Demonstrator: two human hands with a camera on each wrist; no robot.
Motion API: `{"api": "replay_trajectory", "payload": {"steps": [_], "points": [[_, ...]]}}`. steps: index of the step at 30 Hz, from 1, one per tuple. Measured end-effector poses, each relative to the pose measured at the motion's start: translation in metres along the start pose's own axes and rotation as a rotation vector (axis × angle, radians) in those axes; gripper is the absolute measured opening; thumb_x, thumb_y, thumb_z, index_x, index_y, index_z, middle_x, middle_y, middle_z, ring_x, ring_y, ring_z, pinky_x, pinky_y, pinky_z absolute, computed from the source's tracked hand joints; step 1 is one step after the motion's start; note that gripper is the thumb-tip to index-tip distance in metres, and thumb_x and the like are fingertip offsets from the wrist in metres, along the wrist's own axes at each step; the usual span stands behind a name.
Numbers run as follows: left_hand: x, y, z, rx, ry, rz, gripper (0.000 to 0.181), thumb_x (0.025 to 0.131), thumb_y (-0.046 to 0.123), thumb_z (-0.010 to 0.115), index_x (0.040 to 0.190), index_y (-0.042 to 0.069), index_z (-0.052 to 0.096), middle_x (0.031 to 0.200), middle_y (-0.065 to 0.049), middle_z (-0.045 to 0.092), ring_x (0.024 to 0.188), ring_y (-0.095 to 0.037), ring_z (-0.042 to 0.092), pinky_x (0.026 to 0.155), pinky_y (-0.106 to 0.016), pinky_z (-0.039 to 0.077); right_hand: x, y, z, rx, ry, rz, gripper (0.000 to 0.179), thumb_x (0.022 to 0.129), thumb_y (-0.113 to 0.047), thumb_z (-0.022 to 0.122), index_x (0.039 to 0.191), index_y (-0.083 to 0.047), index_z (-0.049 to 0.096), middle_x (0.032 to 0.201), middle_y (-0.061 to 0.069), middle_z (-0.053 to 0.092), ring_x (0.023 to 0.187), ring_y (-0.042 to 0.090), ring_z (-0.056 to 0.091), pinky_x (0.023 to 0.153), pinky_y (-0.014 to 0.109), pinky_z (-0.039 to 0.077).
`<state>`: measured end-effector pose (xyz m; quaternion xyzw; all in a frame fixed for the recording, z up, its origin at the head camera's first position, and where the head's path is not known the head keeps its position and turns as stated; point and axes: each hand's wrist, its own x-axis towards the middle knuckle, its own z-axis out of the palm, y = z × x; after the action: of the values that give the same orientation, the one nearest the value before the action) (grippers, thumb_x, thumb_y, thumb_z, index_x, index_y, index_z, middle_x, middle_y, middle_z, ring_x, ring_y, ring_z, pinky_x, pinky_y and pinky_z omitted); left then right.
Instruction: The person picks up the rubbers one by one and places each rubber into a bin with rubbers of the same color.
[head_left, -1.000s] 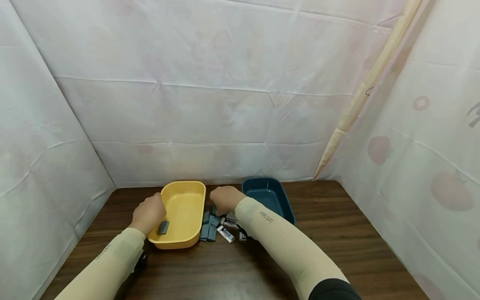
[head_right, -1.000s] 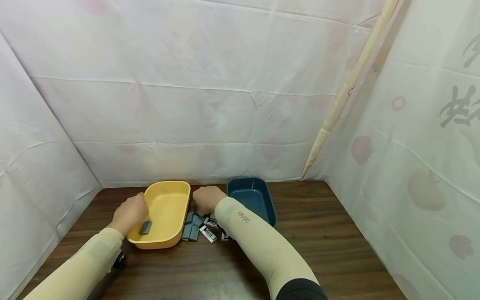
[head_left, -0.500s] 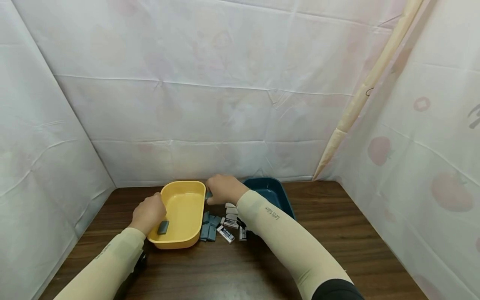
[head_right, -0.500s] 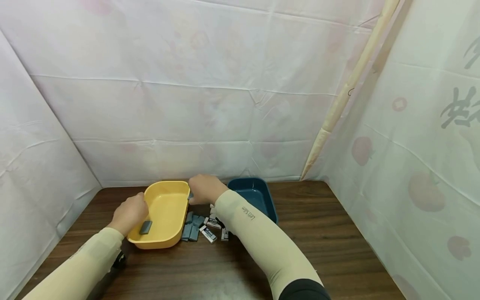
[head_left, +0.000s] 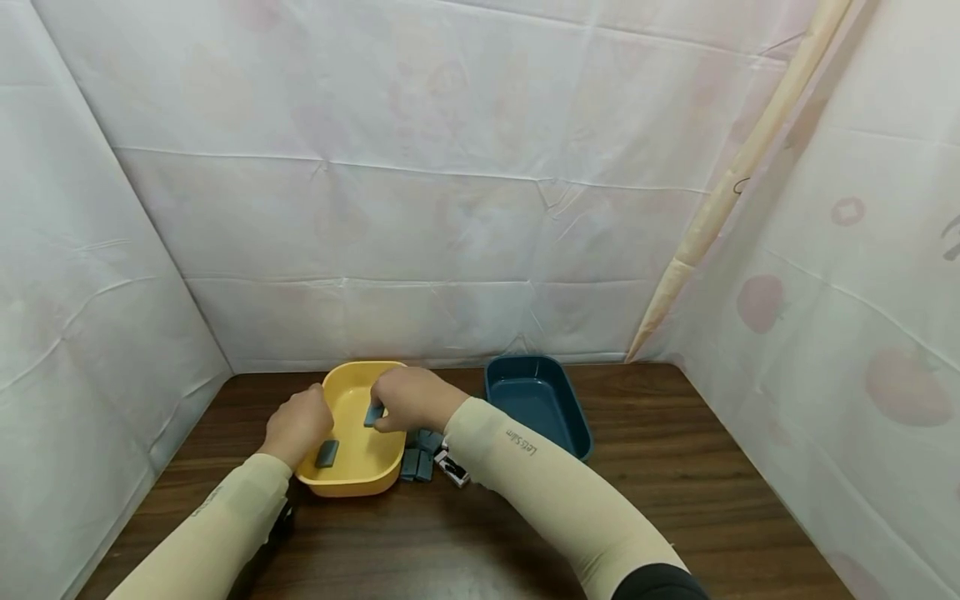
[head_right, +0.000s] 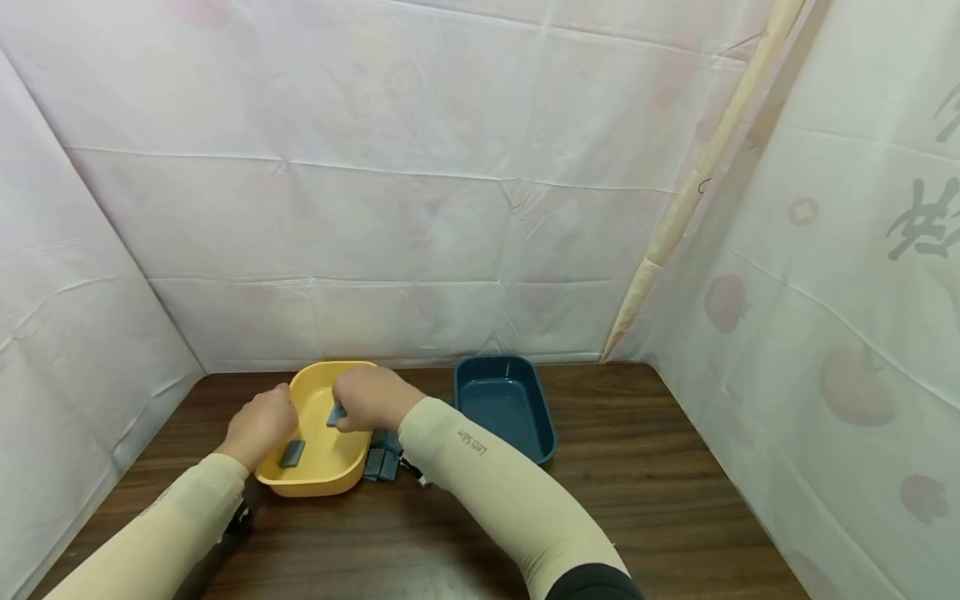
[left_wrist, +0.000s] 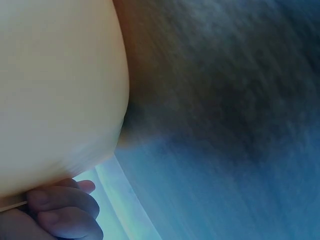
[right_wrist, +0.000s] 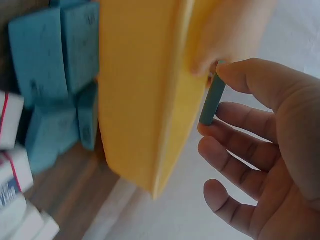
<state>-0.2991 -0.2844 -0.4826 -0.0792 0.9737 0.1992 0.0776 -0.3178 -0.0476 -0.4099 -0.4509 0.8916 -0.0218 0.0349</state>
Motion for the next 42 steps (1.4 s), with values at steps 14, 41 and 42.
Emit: {"api": "replay_trajectory", "payload": {"steps": [14, 41, 42], "points": [[0.0, 0.001, -0.001, -0.008, -0.014, -0.017, 0.057, 0.114, 0.007, 0.042, 0.165, -0.017, 0.037, 0.085, -0.018, 0.063, 0.067, -0.03, 0.062, 0.057, -0.037, 0.051, 0.022, -0.026, 0.039, 0.017, -0.066, -0.008, 0.035, 0.106, -0.045, 0.082, 0.076, -0.029, 0.071, 0.063, -0.014, 0.053, 0.058, 0.003, 0.046, 0.06, 0.018, 0.04], [-0.001, 0.0, 0.0, -0.022, 0.01, 0.009, 0.047, 0.116, 0.008, 0.036, 0.155, -0.016, 0.047, 0.082, -0.017, 0.06, 0.066, -0.03, 0.061, 0.056, -0.039, 0.051, 0.034, -0.045, 0.061, 0.009, -0.032, 0.021, 0.035, 0.102, -0.039, 0.087, 0.08, -0.026, 0.063, 0.073, -0.016, 0.058, 0.063, 0.003, 0.049, 0.061, 0.021, 0.04], [-0.001, 0.0, 0.0, -0.023, 0.01, 0.011, 0.046, 0.116, 0.007, 0.037, 0.154, -0.017, 0.048, 0.081, -0.017, 0.06, 0.065, -0.03, 0.061, 0.056, -0.039, 0.051, 0.033, -0.044, 0.06, 0.015, -0.03, 0.022, 0.036, 0.102, -0.039, 0.087, 0.079, -0.027, 0.062, 0.072, -0.016, 0.057, 0.062, 0.003, 0.048, 0.06, 0.021, 0.04]]}}
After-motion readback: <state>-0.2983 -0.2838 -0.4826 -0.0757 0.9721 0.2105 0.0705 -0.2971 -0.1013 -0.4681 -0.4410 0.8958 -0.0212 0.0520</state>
